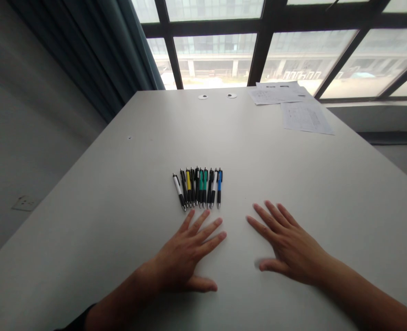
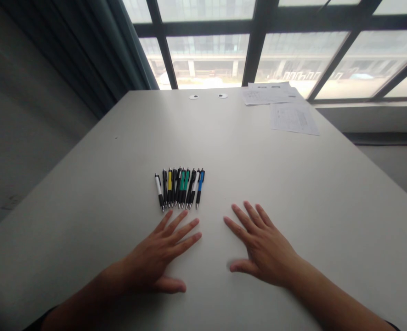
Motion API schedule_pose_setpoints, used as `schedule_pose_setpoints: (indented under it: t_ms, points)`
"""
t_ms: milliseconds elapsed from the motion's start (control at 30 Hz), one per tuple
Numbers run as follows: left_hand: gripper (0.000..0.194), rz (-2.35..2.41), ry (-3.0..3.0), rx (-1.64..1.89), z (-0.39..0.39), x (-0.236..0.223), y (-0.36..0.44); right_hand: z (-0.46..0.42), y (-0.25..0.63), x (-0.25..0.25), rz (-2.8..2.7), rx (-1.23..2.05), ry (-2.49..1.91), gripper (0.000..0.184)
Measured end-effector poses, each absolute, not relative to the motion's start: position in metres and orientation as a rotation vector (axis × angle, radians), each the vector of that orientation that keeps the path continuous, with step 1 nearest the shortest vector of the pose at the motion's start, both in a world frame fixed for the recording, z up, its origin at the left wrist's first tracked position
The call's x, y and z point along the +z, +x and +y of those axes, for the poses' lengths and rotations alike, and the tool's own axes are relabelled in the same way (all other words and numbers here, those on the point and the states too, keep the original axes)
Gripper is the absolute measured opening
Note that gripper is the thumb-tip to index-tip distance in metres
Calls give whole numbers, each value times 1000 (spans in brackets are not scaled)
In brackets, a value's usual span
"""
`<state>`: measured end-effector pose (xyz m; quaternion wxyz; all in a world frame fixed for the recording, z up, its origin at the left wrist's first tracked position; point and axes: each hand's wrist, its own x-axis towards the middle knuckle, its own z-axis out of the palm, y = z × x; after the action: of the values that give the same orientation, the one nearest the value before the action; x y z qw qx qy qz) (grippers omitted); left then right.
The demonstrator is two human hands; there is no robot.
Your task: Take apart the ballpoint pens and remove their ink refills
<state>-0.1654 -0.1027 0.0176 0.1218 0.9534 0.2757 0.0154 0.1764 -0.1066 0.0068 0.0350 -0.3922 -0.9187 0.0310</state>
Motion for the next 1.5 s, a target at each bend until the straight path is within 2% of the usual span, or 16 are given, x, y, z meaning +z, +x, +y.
schedule_pose_setpoints:
  t_ms: [900,967,1100,1167,1267,1367,1500]
  points:
    - [99,788,2817,65,-103,18,-165,-109,174,4,-2811,80,-1272,96]
    - [90,776,2863,162,-102,19,-164,-109,174,4,-2808,67,-1262,95]
    - [38,922,2954,492,-90,23,-156,-110,173,5,-2783,29,-1213,90]
    - [21,1165,2953,493,-78,27,-146,-106,171,6,-2729,19,-1147,84]
    - [28,1485,2881,445,-57,34,-125,-92,162,9,-2520,88,-1059,58]
    - [24,1687,2809,396,-41,37,-103,-70,150,9,-2294,244,-1059,27]
    - [20,1774,2750,319,-32,35,-86,-48,139,6,-2217,307,-1091,11]
